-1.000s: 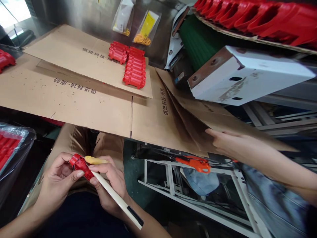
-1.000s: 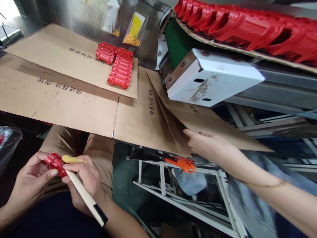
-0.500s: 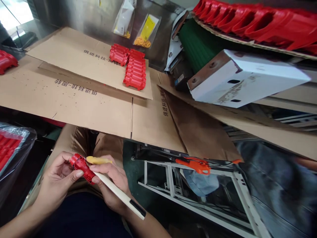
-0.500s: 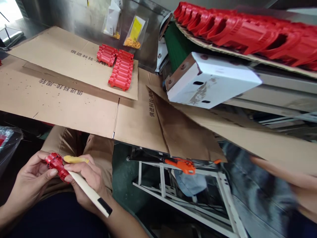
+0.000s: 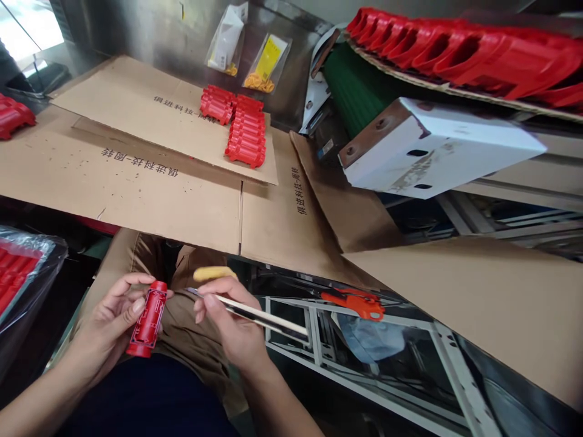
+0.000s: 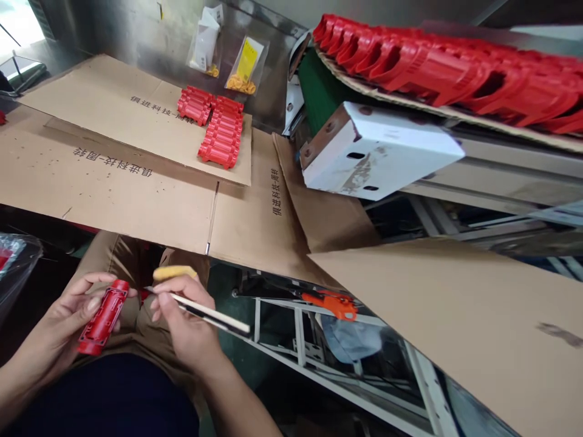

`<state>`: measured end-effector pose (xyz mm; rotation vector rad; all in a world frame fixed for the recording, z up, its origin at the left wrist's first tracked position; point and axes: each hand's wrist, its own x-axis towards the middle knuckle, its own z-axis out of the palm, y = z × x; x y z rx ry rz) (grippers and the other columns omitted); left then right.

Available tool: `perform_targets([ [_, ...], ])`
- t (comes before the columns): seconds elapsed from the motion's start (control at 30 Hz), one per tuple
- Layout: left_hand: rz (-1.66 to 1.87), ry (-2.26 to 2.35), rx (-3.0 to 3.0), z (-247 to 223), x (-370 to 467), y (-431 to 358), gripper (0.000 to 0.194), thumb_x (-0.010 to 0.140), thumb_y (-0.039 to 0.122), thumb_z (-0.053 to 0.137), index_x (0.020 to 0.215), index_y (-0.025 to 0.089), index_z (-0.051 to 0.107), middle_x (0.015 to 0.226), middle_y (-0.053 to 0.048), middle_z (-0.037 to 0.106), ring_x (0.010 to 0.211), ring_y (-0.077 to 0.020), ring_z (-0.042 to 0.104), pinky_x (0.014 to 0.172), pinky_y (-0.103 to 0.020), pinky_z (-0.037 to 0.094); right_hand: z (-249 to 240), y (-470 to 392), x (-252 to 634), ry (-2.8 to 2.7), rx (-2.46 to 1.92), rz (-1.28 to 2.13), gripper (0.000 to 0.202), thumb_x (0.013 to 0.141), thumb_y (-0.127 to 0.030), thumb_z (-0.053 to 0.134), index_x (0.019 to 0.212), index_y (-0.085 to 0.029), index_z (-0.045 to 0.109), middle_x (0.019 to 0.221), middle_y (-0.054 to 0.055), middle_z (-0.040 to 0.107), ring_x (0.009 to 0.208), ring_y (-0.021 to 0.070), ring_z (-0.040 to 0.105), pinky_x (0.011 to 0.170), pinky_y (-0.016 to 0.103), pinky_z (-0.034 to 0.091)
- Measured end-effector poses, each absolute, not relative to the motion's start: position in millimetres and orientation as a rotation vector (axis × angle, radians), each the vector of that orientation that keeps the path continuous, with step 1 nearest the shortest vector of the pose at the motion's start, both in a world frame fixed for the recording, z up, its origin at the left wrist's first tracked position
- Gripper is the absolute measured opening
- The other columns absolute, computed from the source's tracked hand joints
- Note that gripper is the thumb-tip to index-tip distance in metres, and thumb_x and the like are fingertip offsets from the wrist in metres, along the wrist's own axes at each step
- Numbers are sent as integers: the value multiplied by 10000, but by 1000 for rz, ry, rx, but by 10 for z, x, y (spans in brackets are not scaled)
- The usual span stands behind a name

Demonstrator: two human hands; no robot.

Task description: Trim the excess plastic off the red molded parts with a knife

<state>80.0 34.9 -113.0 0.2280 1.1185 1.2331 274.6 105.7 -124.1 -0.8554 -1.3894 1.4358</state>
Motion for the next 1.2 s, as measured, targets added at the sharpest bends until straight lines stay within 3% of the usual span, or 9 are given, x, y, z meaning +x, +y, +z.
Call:
perform_targets([
  [0.1, 1124, 1132, 210, -1096, 772, 345, 378, 805, 421, 921, 1117, 223, 844, 1040, -109, 823, 644, -161, 710, 625, -263, 614, -1236, 1063, 2707, -1565, -1072, 1538, 280, 1010, -481, 720, 981, -204, 749, 763, -7, 673, 526, 91, 588, 460, 189, 478],
  [0.17, 1109, 1118, 202, -1090, 755, 329, 479, 792, 557, 899, 1109, 199, 877, 1161, -161, 817, 692, -177, 706, 636, -271, 615, -1265, 1045, 2658, -1494, -1122, 1810, 401, 957, -587, 747, 912, -191, 704, 657, -40, 632, 465, 79, 541, 430, 173, 435],
  [0.23, 1175, 1098, 271, -1091, 746, 308, 676, 714, 703, 886, 1142, 179, 881, 1355, -207, 755, 734, -196, 703, 628, -279, 604, -1303, 1013, 2619, -1375, -1132, 2002, 472, 934, -655, 738, 877, -195, 652, 561, -71, 588, 421, 83, 526, 427, 175, 448],
  [0.3, 1267, 1182, 426, -1104, 742, 293, 678, 637, 650, 959, 1129, 190, 883, 1383, -200, 744, 774, -205, 706, 646, -264, 593, -1324, 972, 2606, -1414, -1141, 1917, 439, 967, -623, 714, 881, -196, 656, 583, -56, 629, 442, 100, 582, 452, 193, 502],
  [0.43, 1392, 1391, 557, -1174, 730, 303, 332, 718, 340, 986, 1001, 236, 847, 1067, -92, 823, 710, -152, 665, 659, -221, 571, -1278, 909, 2668, -1867, -959, 1152, 128, 1036, -297, 694, 1012, -197, 770, 954, 77, 807, 941, 211, 789, 842, 325, 671],
  [0.53, 1396, 1287, 479, -1216, 722, 321, 306, 764, 358, 953, 994, 210, 816, 1016, -82, 810, 628, -121, 596, 564, -208, 525, -1227, 892, 2733, -1946, -688, 894, 299, 1045, -143, 659, 1332, -204, 720, 1201, 107, 813, 1184, 232, 761, 1025, 360, 650],
  [0.6, 1376, 1268, 439, -1210, 731, 326, 311, 757, 368, 955, 970, 189, 815, 1014, -92, 804, 661, -127, 603, 564, -201, 515, -1217, 887, 2746, -1924, -589, 907, 385, 1041, -127, 681, 1413, -228, 688, 1238, 90, 809, 1126, 211, 784, 977, 323, 674],
  [0.73, 1372, 1276, 417, -1136, 768, 331, 345, 718, 393, 981, 942, 184, 822, 995, -80, 794, 631, -104, 564, 569, -195, 506, -1246, 893, 2702, -1836, -582, 942, 369, 1003, -125, 753, 1338, -280, 765, 1227, 85, 798, 1000, 205, 777, 838, 319, 697],
  [1.2, 1398, 1211, 482, -1279, 699, 275, 257, 764, 319, 953, 962, 207, 835, 1027, -79, 784, 601, -92, 569, 555, -191, 532, -1244, 879, 2667, -1825, -599, 1033, 242, 1044, -194, 717, 1271, -250, 777, 1149, 98, 816, 1014, 228, 763, 865, 378, 673],
])
